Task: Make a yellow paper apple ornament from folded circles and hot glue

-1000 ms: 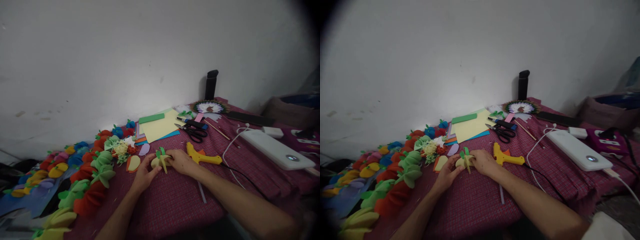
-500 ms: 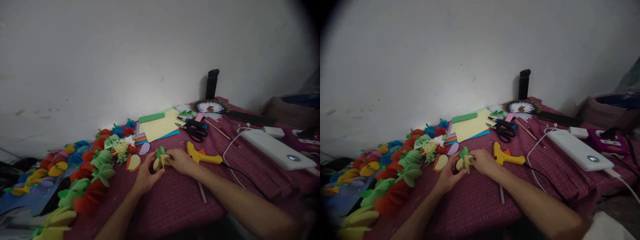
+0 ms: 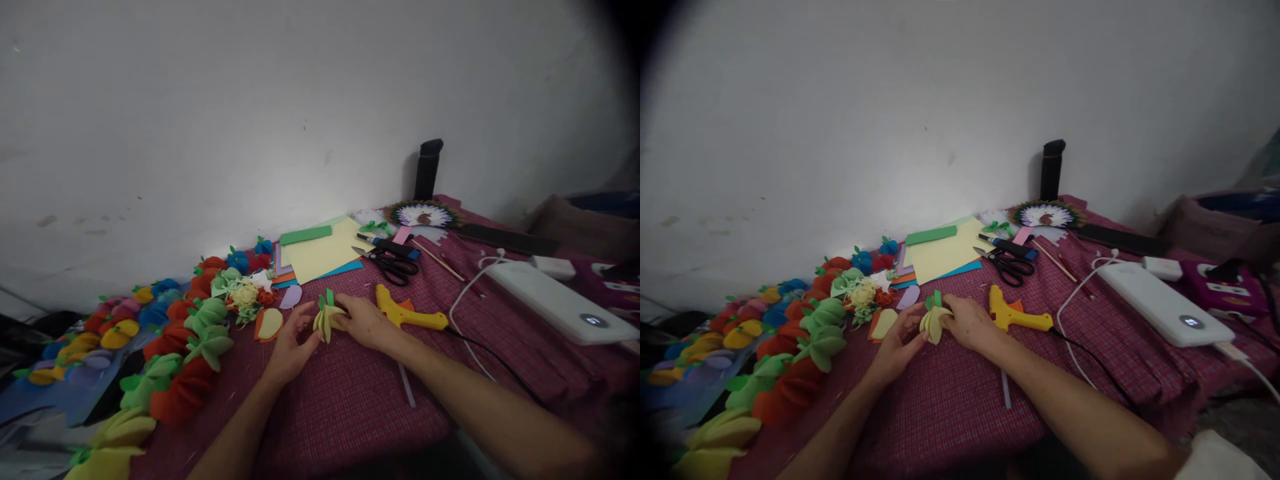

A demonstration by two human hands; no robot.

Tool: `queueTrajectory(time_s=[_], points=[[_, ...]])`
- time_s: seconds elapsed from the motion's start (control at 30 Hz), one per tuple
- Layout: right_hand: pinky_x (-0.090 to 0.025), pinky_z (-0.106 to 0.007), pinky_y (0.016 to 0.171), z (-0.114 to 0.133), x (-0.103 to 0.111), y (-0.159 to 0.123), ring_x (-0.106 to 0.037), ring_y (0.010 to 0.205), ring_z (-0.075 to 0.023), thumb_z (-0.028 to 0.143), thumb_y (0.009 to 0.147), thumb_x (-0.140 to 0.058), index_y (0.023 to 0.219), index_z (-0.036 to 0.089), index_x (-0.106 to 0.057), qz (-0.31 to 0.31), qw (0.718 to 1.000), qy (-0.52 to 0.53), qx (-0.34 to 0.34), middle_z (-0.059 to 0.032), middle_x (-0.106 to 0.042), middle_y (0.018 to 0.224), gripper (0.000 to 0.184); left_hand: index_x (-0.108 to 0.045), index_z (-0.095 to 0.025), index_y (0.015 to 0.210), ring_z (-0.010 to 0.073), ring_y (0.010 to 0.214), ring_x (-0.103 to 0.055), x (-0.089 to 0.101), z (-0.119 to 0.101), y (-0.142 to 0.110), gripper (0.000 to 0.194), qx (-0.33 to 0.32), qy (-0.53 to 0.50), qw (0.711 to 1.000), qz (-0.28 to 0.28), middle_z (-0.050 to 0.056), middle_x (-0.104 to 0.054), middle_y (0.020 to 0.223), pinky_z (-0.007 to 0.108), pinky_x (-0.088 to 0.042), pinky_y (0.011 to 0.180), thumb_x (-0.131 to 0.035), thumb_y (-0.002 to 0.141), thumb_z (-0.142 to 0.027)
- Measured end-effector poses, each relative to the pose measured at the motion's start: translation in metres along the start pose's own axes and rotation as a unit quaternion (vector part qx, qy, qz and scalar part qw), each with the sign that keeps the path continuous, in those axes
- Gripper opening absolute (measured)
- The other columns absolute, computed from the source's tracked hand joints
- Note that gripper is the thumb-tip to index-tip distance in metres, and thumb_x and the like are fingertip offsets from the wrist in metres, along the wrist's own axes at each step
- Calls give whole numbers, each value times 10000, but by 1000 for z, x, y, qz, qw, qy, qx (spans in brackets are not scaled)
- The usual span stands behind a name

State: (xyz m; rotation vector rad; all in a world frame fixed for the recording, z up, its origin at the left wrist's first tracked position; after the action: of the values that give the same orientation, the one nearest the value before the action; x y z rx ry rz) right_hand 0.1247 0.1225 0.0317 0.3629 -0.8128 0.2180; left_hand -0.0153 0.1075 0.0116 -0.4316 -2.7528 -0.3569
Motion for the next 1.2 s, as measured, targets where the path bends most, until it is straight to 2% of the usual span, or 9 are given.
queueTrajectory(time_s=[0.2,0.33,0.43,0.57,0.7,0.9,0.97,1.07,1.2], points=[[-318,-231,609,-2,-1,1,-548,733,-162,181,755,-478,838,184,-524,-7,1000,-1,-5,-34,-620,791,95,-392,-197,1197,156,852,-574,10,-7,-3,462,-39,84,993,-77,55,-603,945,316,-438,804,-540,759,-216],[-330,-227,637,-4,-1,2,-550,760,-158,155,754,-475,879,189,-534,-5,1000,21,-6,-31,-621,821,143,-418,-193,1128,162,949,-551,12,-24,-5,380,-107,151,979,-89,68,-570,1039,325,-420,852,-518,762,-170],[-331,-230,643,-4,0,1,-549,762,-160,151,760,-468,893,186,-543,-6,1000,23,-7,-34,-620,815,157,-459,-194,1067,163,965,-547,13,-29,-5,297,-123,176,972,-98,75,-568,1047,311,-433,833,-498,775,-163],[-332,-229,653,-2,1,2,-548,772,-159,138,761,-466,907,184,-550,-3,1000,26,-9,-32,-622,825,175,-496,-199,988,164,970,-554,13,-24,-5,208,-120,173,972,-103,80,-573,1092,303,-450,804,-481,784,-158],[-336,-231,662,-1,1,2,-550,787,-162,137,761,-472,921,190,-550,1,999,31,-13,-31,-624,847,186,-491,-200,976,174,981,-558,14,-18,-5,214,-102,160,976,-111,86,-560,1138,324,-452,813,-515,765,-176],[-339,-234,659,-4,-1,2,-554,773,-161,141,764,-470,904,193,-540,4,999,31,-23,-28,-623,824,165,-571,-201,909,197,1044,-534,14,-23,-6,170,-102,196,968,-119,91,-562,1157,370,-432,871,-551,741,-210],[-340,-236,657,-3,-2,2,-555,768,-160,138,761,-470,891,193,-531,2,999,33,-19,-27,-621,816,153,-617,-198,808,196,1045,-536,12,-24,-5,101,-94,216,966,-111,80,-578,1138,366,-416,898,-539,744,-209],[-347,-240,651,-4,-3,2,-558,766,-161,134,750,-477,893,189,-500,-10,999,49,-17,-29,-614,820,155,-641,-198,726,176,1002,-558,12,-20,-3,145,-77,225,965,-107,58,-613,1075,333,-424,882,-501,767,-202],[-365,-243,623,-8,-1,3,-556,720,-153,135,719,-506,910,191,-448,-55,996,71,-30,-9,-589,799,207,-614,-192,689,153,884,-583,20,-17,-5,162,-70,244,955,-155,42,-631,989,287,-456,767,-479,779,-198]])
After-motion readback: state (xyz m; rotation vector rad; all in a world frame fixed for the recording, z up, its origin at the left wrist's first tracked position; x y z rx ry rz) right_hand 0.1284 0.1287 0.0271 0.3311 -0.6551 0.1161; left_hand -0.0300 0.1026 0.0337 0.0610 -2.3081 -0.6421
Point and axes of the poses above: each hand's wrist, its own y-axis towards the middle knuckle, its own x-axis out of the back of the hand, z = x × y, the point moved 7 cm from there along y, towards the middle knuckle
